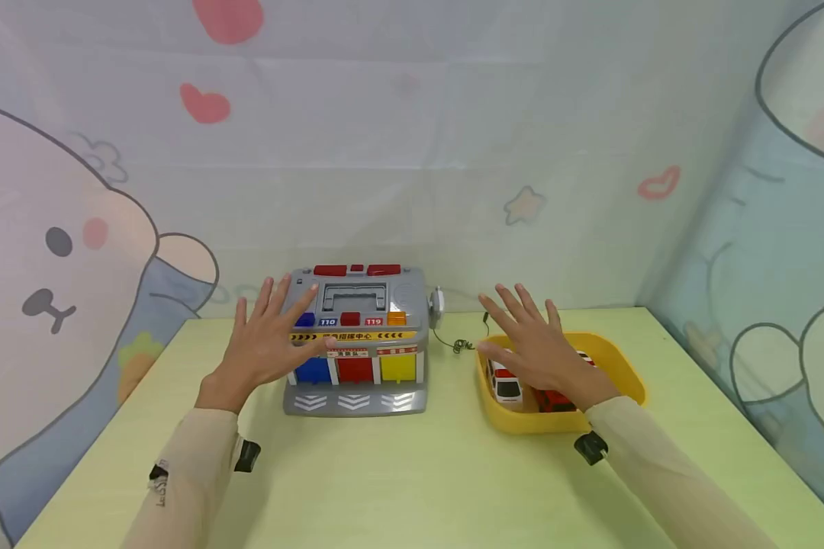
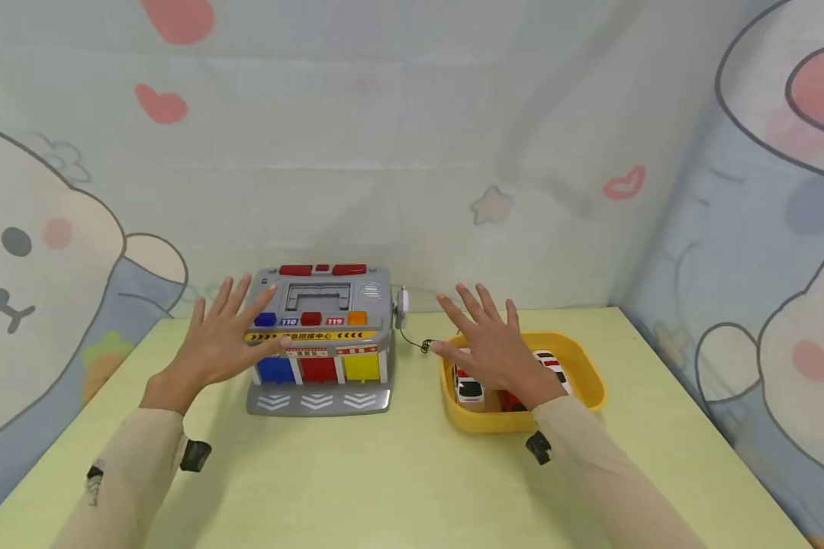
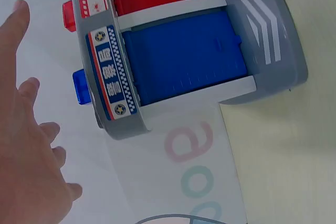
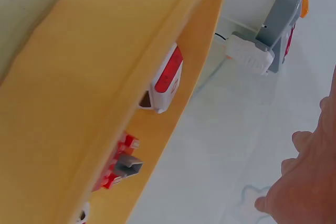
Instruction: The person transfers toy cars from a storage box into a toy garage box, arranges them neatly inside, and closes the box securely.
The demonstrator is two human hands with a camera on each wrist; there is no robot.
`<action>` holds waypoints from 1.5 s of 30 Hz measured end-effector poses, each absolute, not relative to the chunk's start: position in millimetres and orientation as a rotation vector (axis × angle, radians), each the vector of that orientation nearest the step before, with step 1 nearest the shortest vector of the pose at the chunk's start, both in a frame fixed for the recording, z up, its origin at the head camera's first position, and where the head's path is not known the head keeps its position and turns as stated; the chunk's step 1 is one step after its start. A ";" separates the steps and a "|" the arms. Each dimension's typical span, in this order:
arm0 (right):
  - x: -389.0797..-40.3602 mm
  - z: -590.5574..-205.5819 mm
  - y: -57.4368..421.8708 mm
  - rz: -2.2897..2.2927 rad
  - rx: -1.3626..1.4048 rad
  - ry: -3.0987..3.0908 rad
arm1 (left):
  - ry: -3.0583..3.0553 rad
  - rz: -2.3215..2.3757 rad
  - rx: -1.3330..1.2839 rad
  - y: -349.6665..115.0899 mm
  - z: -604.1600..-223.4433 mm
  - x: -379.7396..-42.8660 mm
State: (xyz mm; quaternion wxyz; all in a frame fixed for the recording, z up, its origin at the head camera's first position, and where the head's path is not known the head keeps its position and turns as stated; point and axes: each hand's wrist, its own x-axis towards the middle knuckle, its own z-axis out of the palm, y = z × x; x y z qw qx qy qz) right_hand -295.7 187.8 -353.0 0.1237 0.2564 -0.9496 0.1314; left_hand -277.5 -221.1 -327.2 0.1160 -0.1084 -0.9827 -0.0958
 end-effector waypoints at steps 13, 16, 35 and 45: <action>-323.7 -347.3 149.6 0.420 0.950 -2.825 | -2.966 -0.339 -0.445 -229.5 -317.2 -302.4; -328.8 -346.9 137.6 0.406 0.994 -2.816 | -2.980 -0.372 -0.462 -231.6 -317.9 -305.4; -348.9 -345.5 91.9 0.242 1.068 -2.876 | -3.135 -0.401 -0.452 -235.4 -317.3 -325.4; -348.4 -340.2 91.5 0.231 1.066 -2.878 | -3.157 -0.396 -0.408 -233.0 -313.0 -327.4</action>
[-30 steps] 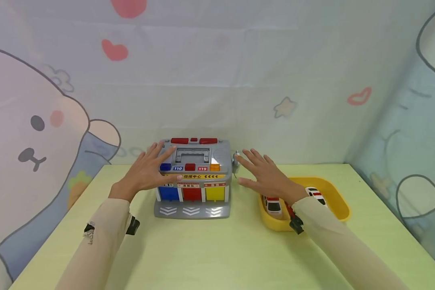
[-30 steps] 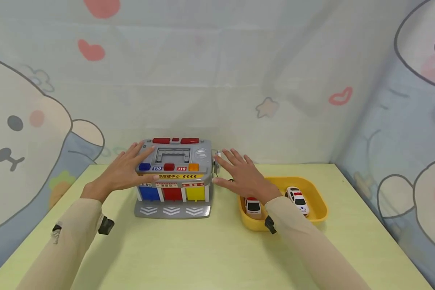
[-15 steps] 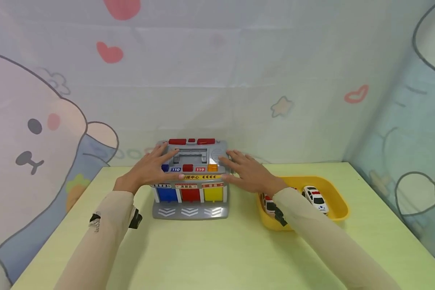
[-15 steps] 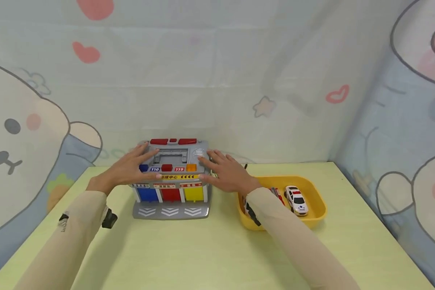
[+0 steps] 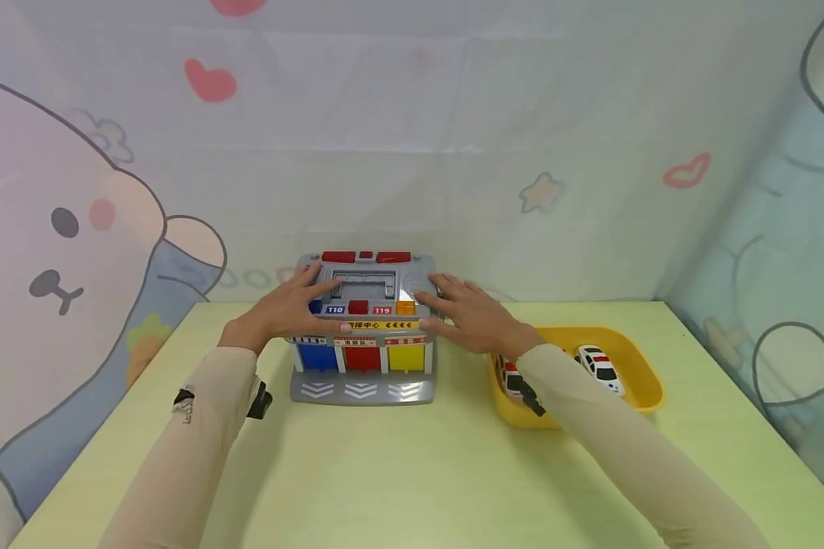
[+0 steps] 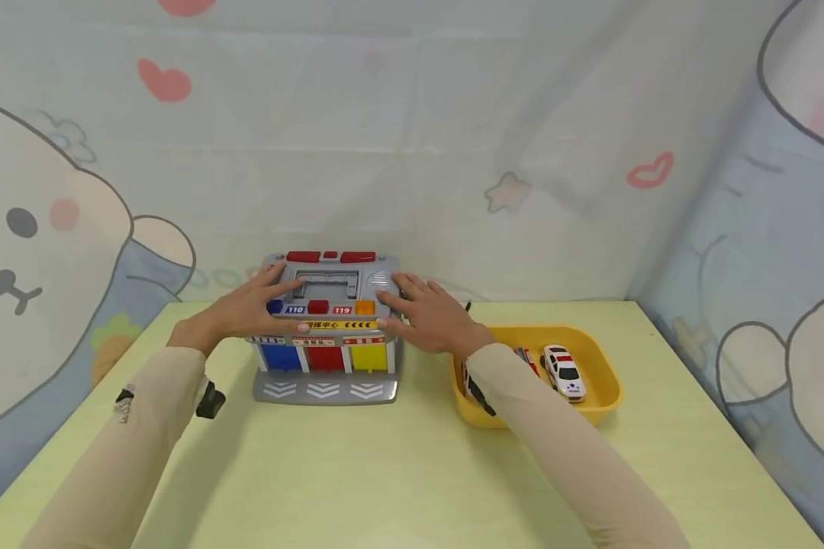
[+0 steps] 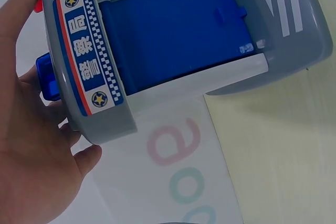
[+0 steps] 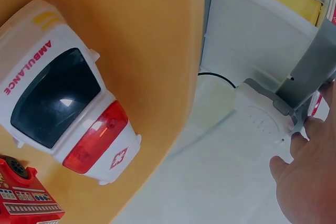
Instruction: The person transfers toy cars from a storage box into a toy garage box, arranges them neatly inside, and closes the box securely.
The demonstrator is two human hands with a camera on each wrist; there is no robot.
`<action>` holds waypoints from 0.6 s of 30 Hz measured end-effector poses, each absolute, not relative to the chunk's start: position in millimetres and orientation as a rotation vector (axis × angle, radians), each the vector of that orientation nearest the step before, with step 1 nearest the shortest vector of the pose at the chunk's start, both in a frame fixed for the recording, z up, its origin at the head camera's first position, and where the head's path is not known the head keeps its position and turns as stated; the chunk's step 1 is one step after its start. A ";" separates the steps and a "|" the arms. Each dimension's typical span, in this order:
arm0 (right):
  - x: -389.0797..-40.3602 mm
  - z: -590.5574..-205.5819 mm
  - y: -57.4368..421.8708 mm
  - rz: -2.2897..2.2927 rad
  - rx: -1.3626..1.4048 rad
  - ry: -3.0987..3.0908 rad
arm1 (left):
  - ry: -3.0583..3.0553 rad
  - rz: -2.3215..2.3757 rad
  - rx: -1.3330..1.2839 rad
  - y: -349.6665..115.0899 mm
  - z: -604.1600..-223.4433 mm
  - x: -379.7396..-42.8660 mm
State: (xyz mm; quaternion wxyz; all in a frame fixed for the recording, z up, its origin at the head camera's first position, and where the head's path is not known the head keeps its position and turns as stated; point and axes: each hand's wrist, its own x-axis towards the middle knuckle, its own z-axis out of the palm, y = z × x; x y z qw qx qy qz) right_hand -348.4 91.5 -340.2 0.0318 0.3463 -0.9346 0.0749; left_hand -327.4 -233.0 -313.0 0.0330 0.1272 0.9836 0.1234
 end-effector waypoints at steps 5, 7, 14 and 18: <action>-347.0 -342.3 93.6 0.267 1.065 -2.898 | 3.005 0.390 0.382 -227.0 -310.9 -324.9; -347.5 -343.3 94.3 0.273 1.062 -2.896 | 3.003 0.384 0.379 -225.6 -310.3 -325.3; -351.3 -341.0 95.1 0.228 1.079 -2.867 | 3.005 0.410 0.373 -224.0 -310.9 -328.0; -349.9 -339.1 94.9 0.228 1.117 -2.868 | 3.019 0.419 0.380 -223.7 -315.7 -327.7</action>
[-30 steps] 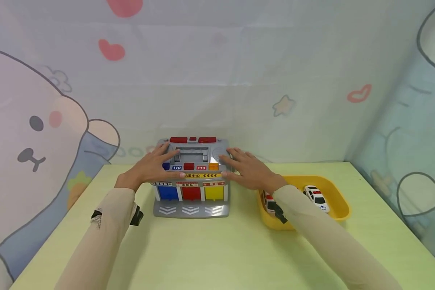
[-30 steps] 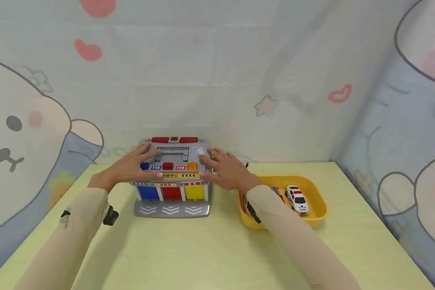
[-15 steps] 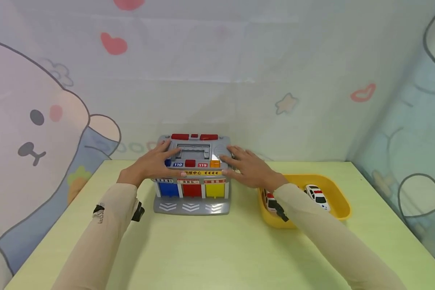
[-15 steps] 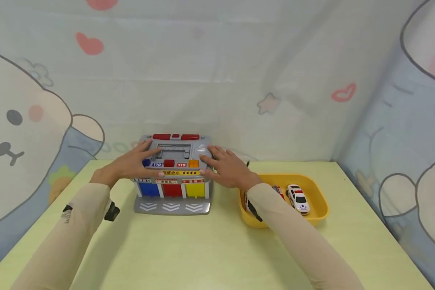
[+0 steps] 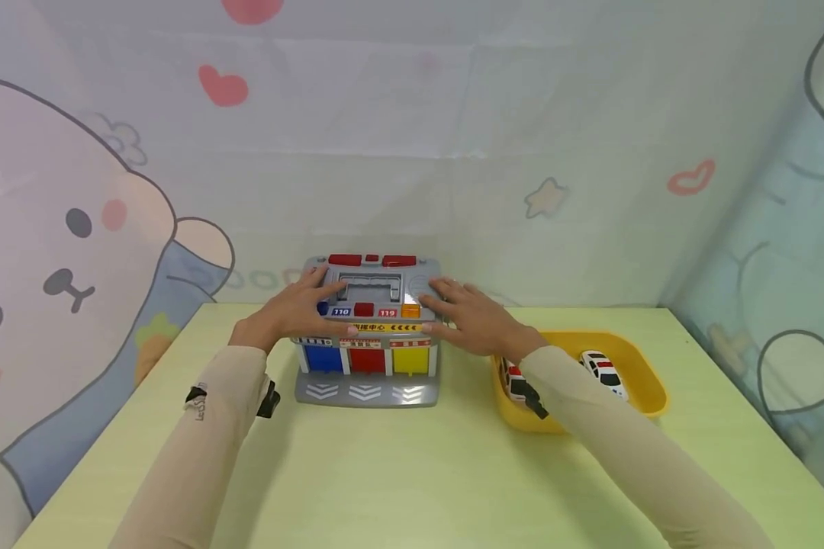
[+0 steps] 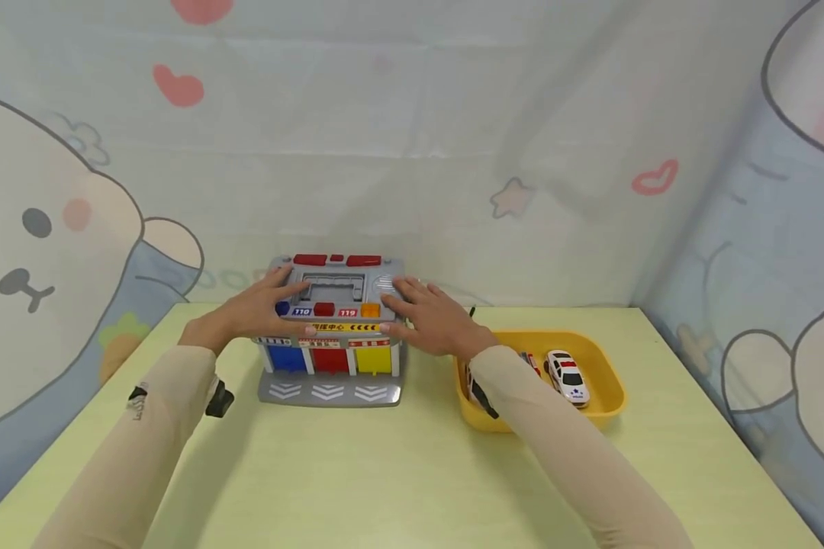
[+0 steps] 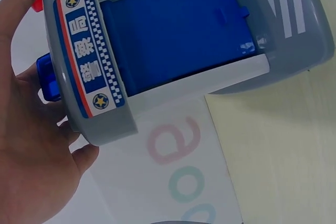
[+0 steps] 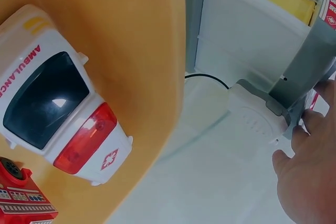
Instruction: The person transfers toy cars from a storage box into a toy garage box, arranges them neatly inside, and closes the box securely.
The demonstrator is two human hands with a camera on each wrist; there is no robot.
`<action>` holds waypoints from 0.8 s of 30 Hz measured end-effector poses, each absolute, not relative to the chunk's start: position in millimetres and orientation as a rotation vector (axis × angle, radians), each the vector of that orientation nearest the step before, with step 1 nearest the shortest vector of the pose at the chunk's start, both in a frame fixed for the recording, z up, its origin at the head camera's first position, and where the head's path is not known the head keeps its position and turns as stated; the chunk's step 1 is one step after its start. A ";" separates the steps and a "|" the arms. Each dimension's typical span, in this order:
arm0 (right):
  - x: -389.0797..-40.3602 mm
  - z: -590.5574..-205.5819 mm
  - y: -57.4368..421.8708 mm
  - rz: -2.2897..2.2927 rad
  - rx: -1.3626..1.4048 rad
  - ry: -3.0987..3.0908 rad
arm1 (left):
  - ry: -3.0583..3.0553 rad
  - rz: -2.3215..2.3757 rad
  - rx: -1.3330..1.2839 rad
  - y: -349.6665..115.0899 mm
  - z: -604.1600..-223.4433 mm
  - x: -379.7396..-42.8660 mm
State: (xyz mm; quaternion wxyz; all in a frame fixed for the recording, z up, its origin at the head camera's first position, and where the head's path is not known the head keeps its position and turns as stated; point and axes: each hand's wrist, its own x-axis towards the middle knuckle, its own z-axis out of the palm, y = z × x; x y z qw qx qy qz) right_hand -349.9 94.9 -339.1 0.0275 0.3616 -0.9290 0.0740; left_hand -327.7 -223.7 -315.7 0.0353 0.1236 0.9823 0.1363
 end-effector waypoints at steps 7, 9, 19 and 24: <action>-348.5 -341.3 95.7 0.224 1.121 -2.863 | 3.095 0.351 0.380 -217.4 -323.8 -327.2; -349.1 -341.5 95.8 0.225 1.122 -2.859 | 3.105 0.365 0.373 -215.6 -324.8 -326.8; -349.6 -338.5 95.4 0.242 1.149 -2.869 | 3.139 0.323 0.505 -216.1 -331.3 -326.1; -348.2 -338.5 97.4 0.233 1.196 -2.841 | 3.136 0.271 0.590 -214.0 -328.8 -326.2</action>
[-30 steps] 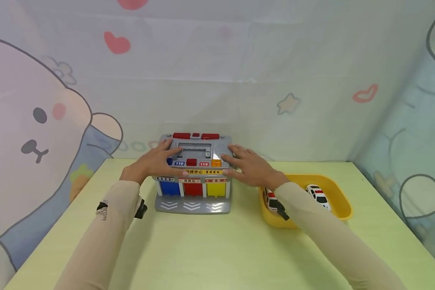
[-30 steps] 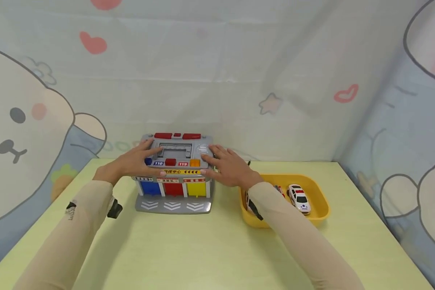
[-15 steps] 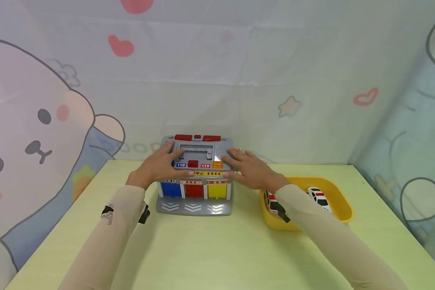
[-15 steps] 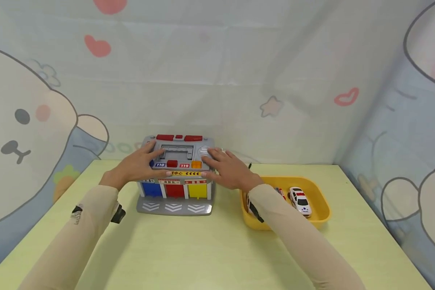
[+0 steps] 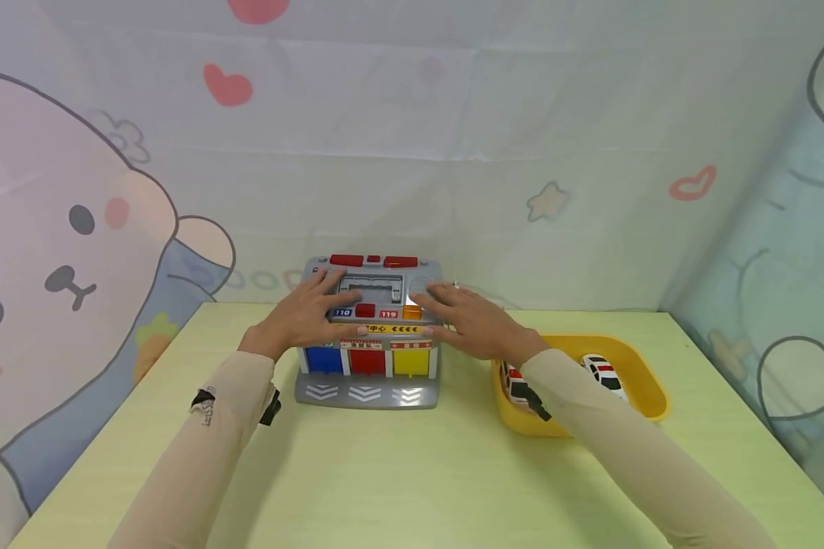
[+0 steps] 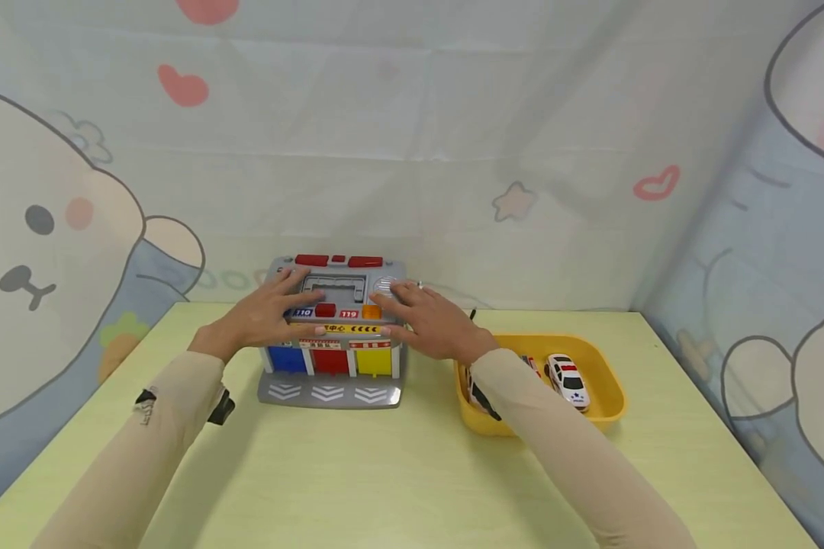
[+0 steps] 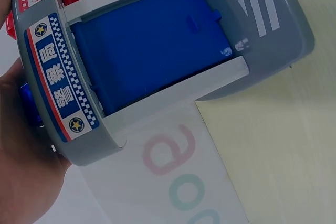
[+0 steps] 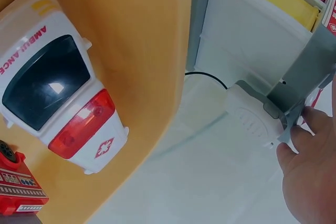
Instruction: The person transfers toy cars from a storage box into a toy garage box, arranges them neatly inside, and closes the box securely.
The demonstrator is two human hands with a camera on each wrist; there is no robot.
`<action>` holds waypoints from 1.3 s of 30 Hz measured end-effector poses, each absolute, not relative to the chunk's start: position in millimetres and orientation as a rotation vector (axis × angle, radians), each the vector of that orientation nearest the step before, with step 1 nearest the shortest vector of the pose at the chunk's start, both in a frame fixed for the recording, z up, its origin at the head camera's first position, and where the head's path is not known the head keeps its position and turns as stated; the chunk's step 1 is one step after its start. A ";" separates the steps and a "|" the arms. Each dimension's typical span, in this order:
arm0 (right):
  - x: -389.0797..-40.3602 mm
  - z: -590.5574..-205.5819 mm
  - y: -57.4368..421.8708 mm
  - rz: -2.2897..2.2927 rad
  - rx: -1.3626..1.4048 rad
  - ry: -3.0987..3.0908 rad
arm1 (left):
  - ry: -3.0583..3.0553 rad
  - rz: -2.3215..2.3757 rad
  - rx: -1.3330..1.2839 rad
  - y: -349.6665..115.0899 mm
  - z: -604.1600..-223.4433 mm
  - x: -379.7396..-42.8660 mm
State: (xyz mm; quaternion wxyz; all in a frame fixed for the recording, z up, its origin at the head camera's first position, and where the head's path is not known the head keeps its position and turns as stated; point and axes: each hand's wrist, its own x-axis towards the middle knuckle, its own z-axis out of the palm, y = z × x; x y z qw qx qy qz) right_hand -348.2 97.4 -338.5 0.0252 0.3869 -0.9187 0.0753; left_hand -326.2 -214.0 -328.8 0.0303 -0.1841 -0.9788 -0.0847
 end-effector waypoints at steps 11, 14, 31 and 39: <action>-344.4 -341.4 98.2 0.228 1.210 -2.822 | -2.987 -0.250 -0.611 -206.2 -330.8 -327.3; -342.4 -340.6 98.0 0.245 1.221 -2.816 | -2.974 -0.241 -0.612 -206.5 -332.0 -325.9; -344.1 -341.5 101.4 0.236 1.238 -2.760 | -2.926 -0.276 -0.586 -204.3 -332.8 -315.3; -343.2 -343.0 108.6 0.259 1.253 -2.766 | -2.915 -0.258 -0.557 -195.3 -335.7 -314.5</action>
